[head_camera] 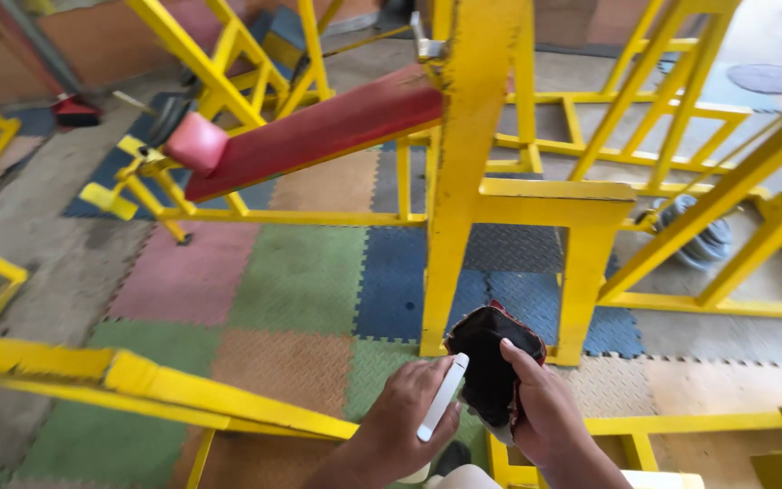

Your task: Cleaning a yellow metal gym machine using a spray bottle and a cloth.

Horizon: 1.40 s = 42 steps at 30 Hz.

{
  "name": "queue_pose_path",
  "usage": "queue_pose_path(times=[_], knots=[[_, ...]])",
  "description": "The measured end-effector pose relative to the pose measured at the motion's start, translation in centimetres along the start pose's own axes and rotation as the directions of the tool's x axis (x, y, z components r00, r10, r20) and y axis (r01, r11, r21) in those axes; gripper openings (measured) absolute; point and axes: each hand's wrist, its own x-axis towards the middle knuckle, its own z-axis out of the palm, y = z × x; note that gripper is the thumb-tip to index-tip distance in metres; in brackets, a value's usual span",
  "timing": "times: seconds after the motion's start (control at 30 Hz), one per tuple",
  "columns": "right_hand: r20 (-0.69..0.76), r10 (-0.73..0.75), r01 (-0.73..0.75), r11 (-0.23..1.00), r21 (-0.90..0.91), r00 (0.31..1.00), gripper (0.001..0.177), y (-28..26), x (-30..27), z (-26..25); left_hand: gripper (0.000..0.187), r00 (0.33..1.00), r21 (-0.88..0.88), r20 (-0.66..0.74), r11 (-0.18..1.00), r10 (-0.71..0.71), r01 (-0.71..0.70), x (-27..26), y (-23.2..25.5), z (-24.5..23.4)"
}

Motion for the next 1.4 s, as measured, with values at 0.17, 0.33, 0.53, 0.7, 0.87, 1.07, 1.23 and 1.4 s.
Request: queue_pose_path(times=[0.17, 0.33, 0.53, 0.7, 0.87, 1.07, 1.23, 1.4], knots=[[-0.038, -0.075, 0.079, 0.99, 0.12, 0.996, 0.038, -5.1, 2.0, -0.6, 0.059, 0.992, -0.061, 0.062, 0.993, 0.108, -0.105, 7.5, -0.9, 0.7], [-0.073, -0.198, 0.21, 0.946, 0.248, 0.978, 0.039, -10.0, 3.1, -1.9, 0.056, 0.974, -0.158, 0.134, 0.974, 0.182, -0.161, 15.3, -0.1, 2.2], [-0.165, -0.317, 0.355, 0.88, 0.317, 0.934, 0.041, -13.4, 3.4, -4.7, 0.056, 0.937, -0.265, 0.166, 0.929, 0.308, -0.258, 21.5, 0.0, 5.7], [-0.278, -0.353, 0.437, 0.827, 0.354, 0.893, 0.041, -14.5, 2.5, -5.6, 0.055, 0.897, -0.335, 0.259, 0.905, 0.358, -0.264, 23.7, 0.5, 8.7], [-0.466, -0.395, 0.57, 0.751, 0.334, 0.792, 0.039, -15.3, 1.5, -7.8, 0.054, 0.831, -0.403, 0.331, 0.863, 0.448, -0.305, 27.2, 1.9, 11.6], [-0.665, -0.371, 0.685, 0.665, 0.297, 0.648, 0.039, -16.4, 1.8, -10.4, 0.06, 0.724, -0.467, 0.397, 0.803, 0.565, -0.371, 31.8, 3.3, 14.8], [-0.706, -0.492, 0.819, 0.528, 0.224, 0.51, 0.037, -18.6, 1.9, -11.8, 0.061, 0.601, -0.538, 0.455, 0.74, 0.657, -0.402, 37.0, 5.2, 18.2], [-0.727, -0.58, 0.899, 0.421, 0.119, 0.368, 0.04, -19.3, 1.9, -13.0, 0.058, 0.491, -0.599, 0.423, 0.642, 0.761, -0.479, 40.7, 6.9, 20.8]])
